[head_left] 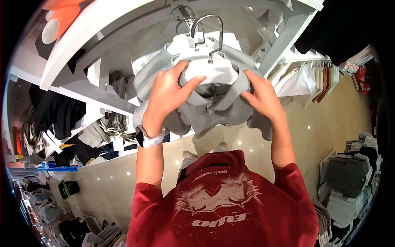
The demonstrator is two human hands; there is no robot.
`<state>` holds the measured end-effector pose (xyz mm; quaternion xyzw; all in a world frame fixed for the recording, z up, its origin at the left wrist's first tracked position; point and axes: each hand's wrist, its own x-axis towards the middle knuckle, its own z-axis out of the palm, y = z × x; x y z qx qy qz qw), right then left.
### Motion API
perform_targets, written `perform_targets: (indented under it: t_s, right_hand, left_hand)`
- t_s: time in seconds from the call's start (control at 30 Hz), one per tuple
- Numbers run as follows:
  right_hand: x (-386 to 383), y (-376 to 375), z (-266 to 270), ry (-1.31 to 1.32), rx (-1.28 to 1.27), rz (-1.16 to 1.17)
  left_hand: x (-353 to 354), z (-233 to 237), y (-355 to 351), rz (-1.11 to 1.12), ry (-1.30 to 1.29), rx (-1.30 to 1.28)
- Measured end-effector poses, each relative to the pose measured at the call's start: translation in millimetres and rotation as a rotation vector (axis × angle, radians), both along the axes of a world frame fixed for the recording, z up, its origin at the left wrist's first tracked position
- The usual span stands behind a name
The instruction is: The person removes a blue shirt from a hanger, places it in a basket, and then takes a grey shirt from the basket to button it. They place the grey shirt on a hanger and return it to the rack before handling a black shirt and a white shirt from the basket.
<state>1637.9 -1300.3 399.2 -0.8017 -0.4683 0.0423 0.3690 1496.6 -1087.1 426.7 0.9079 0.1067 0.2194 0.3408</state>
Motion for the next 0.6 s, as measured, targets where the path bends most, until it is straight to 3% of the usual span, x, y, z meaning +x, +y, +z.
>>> perform_targets:
  t_s: [0.03,0.2,0.4,0.47,0.6]
  right_hand:
    - [7,6,-1,-0.002,0.002,0.005]
    - [28,28,-21,-0.037,-0.010,0.099]
    - [54,48,-36,-0.042,-0.015,0.179]
    - [64,57,-32,-0.028,0.011,0.176]
    - [74,68,-35,-0.062,0.050,0.194]
  left_hand:
    - [6,-4,4,0.015,-0.099,-0.012]
    - [10,-24,22,0.115,-0.113,0.025]
    - [23,-33,34,0.172,0.048,0.127]
    - [35,-41,44,0.138,-0.203,0.137]
    - [37,-41,49,0.151,-0.169,0.149]
